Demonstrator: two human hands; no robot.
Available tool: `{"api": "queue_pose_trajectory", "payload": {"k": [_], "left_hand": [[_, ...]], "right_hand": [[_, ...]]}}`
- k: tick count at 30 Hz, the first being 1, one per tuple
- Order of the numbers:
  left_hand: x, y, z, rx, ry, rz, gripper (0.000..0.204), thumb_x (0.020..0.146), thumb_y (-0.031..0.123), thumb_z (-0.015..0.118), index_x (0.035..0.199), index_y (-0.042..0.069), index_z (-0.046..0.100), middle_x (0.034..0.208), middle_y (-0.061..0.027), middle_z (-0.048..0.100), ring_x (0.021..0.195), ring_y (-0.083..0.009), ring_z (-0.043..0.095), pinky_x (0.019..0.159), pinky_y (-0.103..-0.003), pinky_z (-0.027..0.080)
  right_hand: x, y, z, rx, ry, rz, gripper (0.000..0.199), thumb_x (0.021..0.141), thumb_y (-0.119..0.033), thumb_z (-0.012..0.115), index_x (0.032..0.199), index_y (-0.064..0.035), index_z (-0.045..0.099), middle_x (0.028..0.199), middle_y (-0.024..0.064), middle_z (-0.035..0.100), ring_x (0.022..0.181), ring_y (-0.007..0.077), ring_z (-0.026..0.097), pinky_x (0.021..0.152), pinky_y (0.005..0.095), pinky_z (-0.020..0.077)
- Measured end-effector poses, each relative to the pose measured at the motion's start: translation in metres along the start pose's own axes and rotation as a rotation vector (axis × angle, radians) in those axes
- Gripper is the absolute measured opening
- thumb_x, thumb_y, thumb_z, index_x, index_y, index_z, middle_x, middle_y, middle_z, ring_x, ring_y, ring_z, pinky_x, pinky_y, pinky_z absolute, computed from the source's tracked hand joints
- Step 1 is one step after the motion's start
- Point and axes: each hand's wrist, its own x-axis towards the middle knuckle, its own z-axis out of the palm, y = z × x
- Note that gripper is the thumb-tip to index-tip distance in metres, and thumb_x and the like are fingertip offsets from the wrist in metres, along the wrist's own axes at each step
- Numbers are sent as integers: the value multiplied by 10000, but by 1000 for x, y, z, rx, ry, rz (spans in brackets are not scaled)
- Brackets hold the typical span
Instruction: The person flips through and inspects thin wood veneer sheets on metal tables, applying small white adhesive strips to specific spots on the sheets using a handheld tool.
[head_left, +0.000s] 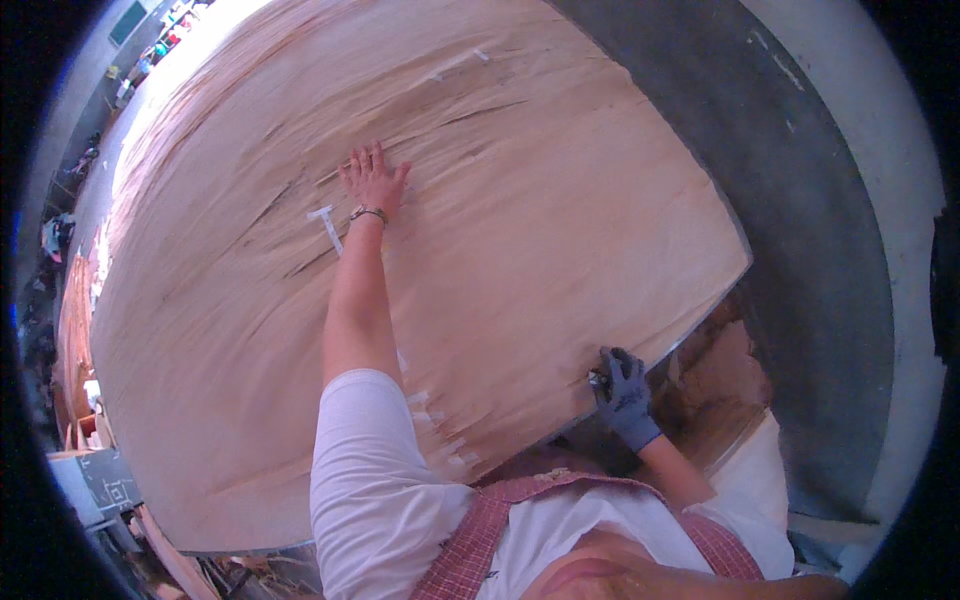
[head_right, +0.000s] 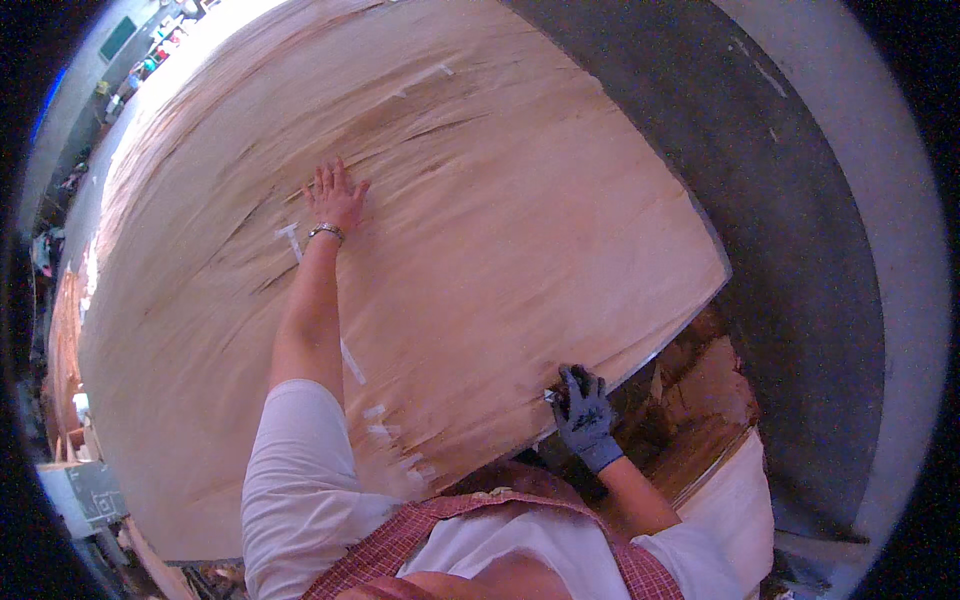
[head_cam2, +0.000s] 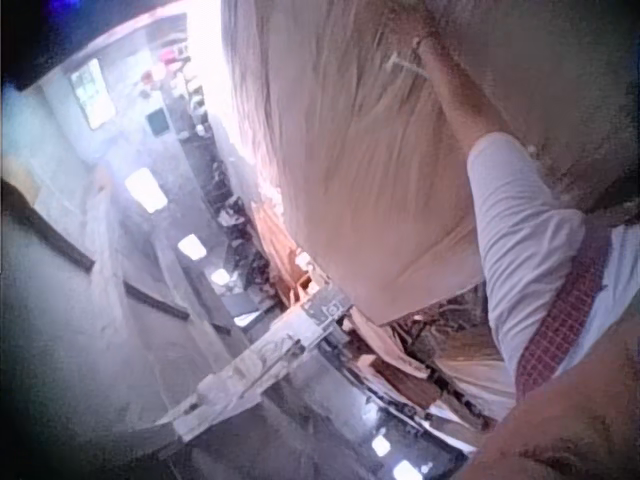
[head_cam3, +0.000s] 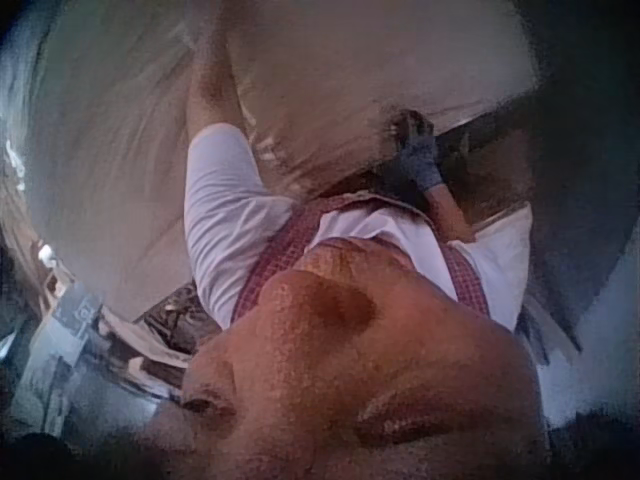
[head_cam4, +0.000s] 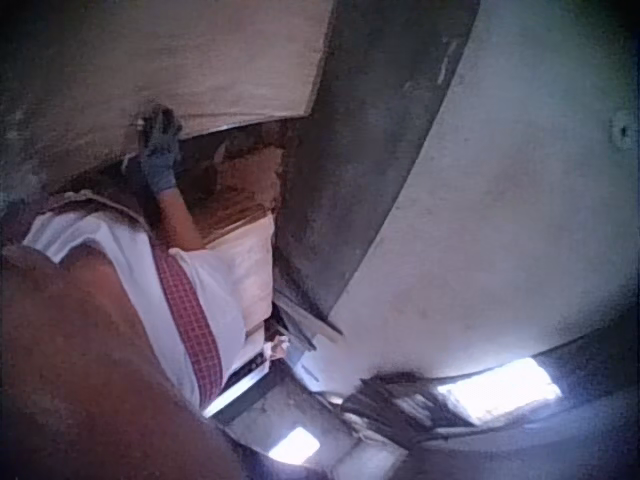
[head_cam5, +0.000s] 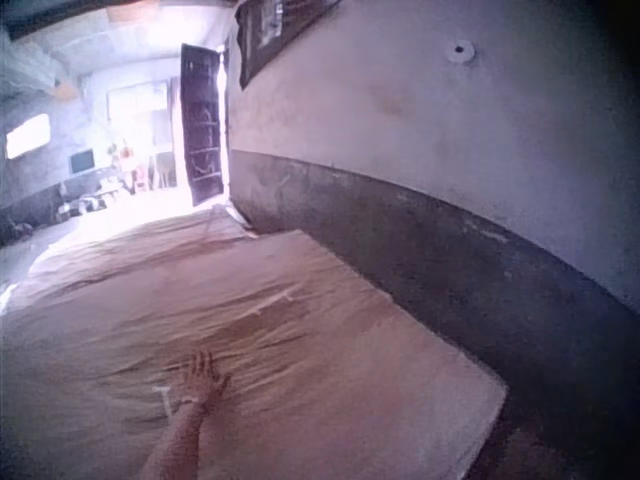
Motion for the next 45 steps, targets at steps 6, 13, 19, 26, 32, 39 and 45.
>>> {"api": "queue_pose_trajectory", "payload": {"k": [6, 13, 19, 26, 32, 39, 45], "left_hand": [[0, 0, 29, -48, 91, -49, 795, 917, 648, 390, 1521, 142, 283, 1579, -137, 256, 1473, -319, 180, 1172, -558, 15], [16, 11, 15, -25, 237, 120, 812, 907, 692, 365, 1520, 164, 301, 1565, -153, 286, 1472, -314, 196, 1169, -573, 51], [7, 73, -11, 26, -71, -145, 749, 886, 636, 487, 1474, 181, 396, 1551, -147, 314, 1452, -346, 229, 1160, -589, 101], [-128, 307, -1, -170, 80, 285, 736, 872, 536, 583, 1486, 193, 368, 1578, -142, 242, 1455, -360, 199, 1147, -599, 134], [-212, 468, 23, -211, 102, 285, 769, 854, 524, 599, 1504, 212, 330, 1589, -137, 211, 1465, -353, 165, 1164, -588, 58], [-225, 508, 45, -89, 11, 189, 747, 843, 466, 604, 1503, 240, 338, 1584, -132, 235, 1472, -345, 153, 1165, -586, 31], [-221, 514, 43, -89, 15, 176, 767, 812, 451, 640, 1493, 227, 366, 1576, -122, 254, 1473, -338, 160, 1171, -571, 42]], "right_hand": [[23, -13, -4, 19, 96, 95, 478, 877, -278, 646, 1308, -97, 543, 1226, 182, 563, 1091, 371, 529, 892, 462, 484], [50, -20, -8, 94, 46, 56, 426, 873, -261, 658, 1256, -96, 567, 1199, 178, 580, 1082, 371, 539, 877, 464, 491], [45, 35, -18, 175, 91, 18, 433, 854, -259, 687, 1231, -80, 573, 1197, 186, 577, 1081, 375, 538, 886, 470, 487], [19, 154, -59, 414, 93, -32, 442, 846, -212, 688, 1243, -73, 555, 1205, 182, 570, 1082, 382, 530, 922, 459, 463], [-12, 308, -142, 342, 3, -75, 403, 842, -156, 642, 1233, -107, 555, 1199, 174, 552, 1052, 394, 528, 911, 457, 462], [-19, 470, -221, 194, -12, 155, 402, 857, -156, 612, 1253, -132, 547, 1179, 196, 546, 1073, 406, 526, 889, 474, 481], [77, 532, -234, 182, 17, 22, 411, 851, -162, 608, 1252, -94, 548, 1189, 218, 545, 1075, 418, 530, 897, 481, 467]]}}
